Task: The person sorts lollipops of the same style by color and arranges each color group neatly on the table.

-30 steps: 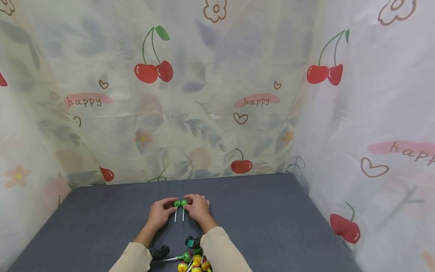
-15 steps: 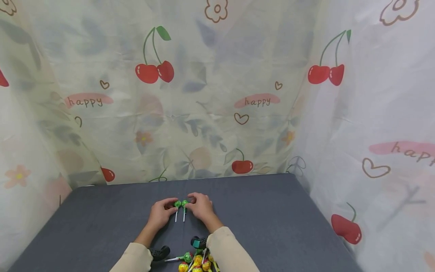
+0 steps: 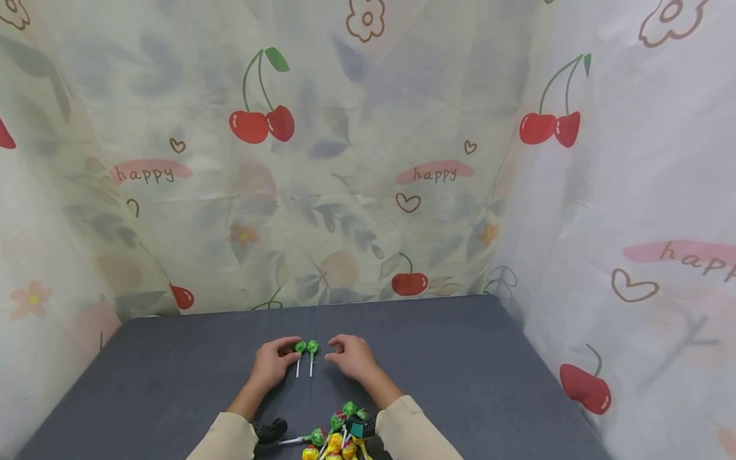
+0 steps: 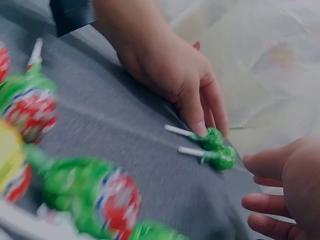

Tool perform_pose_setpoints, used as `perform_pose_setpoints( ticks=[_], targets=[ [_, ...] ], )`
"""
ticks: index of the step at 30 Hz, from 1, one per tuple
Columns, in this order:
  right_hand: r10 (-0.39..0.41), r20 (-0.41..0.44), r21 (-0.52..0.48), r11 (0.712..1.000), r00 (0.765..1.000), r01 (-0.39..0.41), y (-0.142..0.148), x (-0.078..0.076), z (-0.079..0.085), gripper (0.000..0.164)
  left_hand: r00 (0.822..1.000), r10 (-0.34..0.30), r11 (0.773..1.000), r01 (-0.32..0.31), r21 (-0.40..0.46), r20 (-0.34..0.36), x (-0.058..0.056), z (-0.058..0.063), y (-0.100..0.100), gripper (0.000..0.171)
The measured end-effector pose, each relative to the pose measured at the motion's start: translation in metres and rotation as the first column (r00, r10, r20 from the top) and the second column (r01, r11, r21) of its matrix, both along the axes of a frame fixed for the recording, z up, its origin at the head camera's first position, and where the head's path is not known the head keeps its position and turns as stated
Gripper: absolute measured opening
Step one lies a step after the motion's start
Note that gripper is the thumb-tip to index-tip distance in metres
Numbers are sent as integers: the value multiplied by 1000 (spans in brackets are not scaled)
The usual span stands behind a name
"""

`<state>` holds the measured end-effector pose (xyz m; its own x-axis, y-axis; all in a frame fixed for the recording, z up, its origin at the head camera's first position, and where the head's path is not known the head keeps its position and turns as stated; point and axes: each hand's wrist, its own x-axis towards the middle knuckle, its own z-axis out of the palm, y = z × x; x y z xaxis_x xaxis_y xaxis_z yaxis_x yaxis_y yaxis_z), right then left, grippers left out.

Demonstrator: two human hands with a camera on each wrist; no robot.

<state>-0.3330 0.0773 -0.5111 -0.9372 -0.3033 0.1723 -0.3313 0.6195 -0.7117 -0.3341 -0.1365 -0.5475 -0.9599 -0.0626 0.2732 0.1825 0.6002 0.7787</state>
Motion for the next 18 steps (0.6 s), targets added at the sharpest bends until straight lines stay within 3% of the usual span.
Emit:
perform_pose_setpoints(
  ticks=[7, 14, 18],
  targets=[
    [74, 1, -25, 997, 997, -74, 19, 15, -6, 25, 1000, -3, 1000, 3, 6, 1, -1, -1, -1, 29],
    [180, 113, -86, 981, 977, -171, 35, 33, -5, 28, 1000, -9, 1000, 9, 8, 0, 1, 1, -1, 29],
    [223, 125, -99, 972, 967, -211, 44, 42, -9, 28, 1000, -6, 1000, 6, 2, -5, 1, 0, -1, 29]
  ],
)
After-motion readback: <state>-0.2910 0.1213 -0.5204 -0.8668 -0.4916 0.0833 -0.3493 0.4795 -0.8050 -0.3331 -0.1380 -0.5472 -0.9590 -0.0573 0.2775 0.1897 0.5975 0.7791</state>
